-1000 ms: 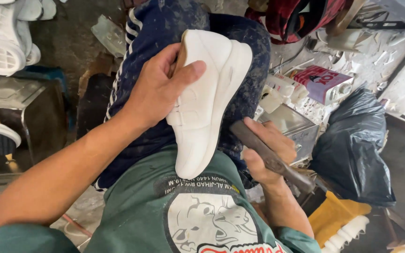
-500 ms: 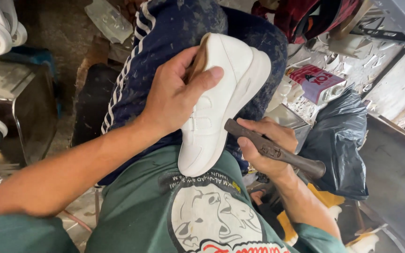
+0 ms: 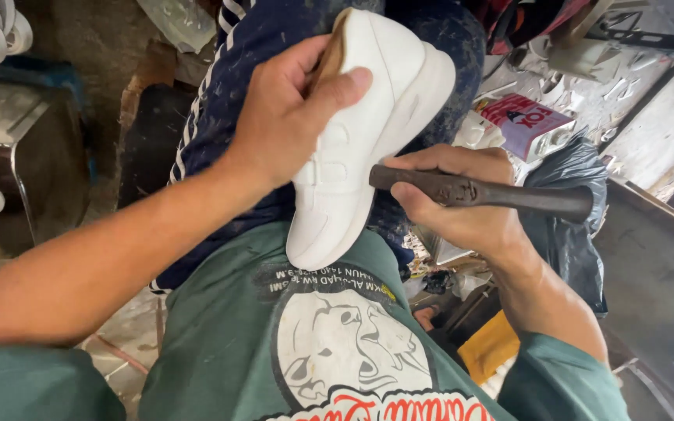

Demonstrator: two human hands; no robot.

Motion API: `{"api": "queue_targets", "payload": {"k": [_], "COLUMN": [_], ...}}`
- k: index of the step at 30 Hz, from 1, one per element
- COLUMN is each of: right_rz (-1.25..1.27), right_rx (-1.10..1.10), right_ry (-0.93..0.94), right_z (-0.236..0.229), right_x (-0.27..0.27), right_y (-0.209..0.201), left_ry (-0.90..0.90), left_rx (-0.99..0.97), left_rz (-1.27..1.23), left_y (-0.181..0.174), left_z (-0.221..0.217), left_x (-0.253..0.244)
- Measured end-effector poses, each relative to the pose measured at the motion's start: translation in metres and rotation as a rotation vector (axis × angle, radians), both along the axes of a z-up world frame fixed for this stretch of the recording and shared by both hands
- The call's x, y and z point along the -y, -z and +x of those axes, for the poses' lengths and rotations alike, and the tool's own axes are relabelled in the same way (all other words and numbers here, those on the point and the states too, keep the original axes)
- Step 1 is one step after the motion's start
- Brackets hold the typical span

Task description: Assembling a shoe by fitting the upper to the sole and trimming excess material with a knife

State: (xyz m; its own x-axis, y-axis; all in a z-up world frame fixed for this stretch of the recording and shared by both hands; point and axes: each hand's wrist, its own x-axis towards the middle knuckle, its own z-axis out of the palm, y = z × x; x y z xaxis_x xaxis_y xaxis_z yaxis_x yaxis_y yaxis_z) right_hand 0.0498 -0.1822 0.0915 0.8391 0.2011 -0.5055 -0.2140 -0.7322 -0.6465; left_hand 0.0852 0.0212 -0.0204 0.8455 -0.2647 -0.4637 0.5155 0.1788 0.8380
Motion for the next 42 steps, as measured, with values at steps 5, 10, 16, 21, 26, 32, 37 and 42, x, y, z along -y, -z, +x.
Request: {"api": "queue_targets", "payload": {"k": [5, 10, 16, 21, 26, 32, 37, 42], "right_rz": [0.19, 0.508, 0.494, 0.068, 0.048, 0.129, 0.107, 0.108], "right_rx": [0.071, 0.276, 0.279, 0.456, 0.441, 0.506, 0.654, 0.633], "right_ry": [0.042, 0.581, 0.688, 0.533, 0.287, 0.153, -0.035, -0.201], "right_z": [-0.029, -0.077, -0.12, -0.11, -0.093, -0.07, -0.056, -0.034], "right_x": [0.038, 0.069, 0.064, 0.033, 0.02, 0.009, 0.01, 0.016], "right_y": [-0.004, 0.008, 0.037, 0.021, 0.036, 0.039, 0.05, 0.044], "left_ry": [-0.048, 0.038, 0.069, 0.058, 0.128, 0.125, 0.07, 0.015], "left_rx": [-0.42, -0.57, -0.468, -0.096, -0.076, 0.024, 0.045, 0.082], "left_rz": [-0.275, -0.423, -0.525, -0.092, 0.213, 0.196, 0.152, 0.115], "left_y": [-0.018, -0.067, -0.078, -0.041, -0.016, -0.015, -0.015, -0.013], "left_z": [0.015, -0.003, -0.024, -0.016, -0.016, -0.013, -0.013, -0.019], "left_x": [-0.001, -0.019, -0.012, 0.0, -0.001, -0.006, -0.003, 0.0]}}
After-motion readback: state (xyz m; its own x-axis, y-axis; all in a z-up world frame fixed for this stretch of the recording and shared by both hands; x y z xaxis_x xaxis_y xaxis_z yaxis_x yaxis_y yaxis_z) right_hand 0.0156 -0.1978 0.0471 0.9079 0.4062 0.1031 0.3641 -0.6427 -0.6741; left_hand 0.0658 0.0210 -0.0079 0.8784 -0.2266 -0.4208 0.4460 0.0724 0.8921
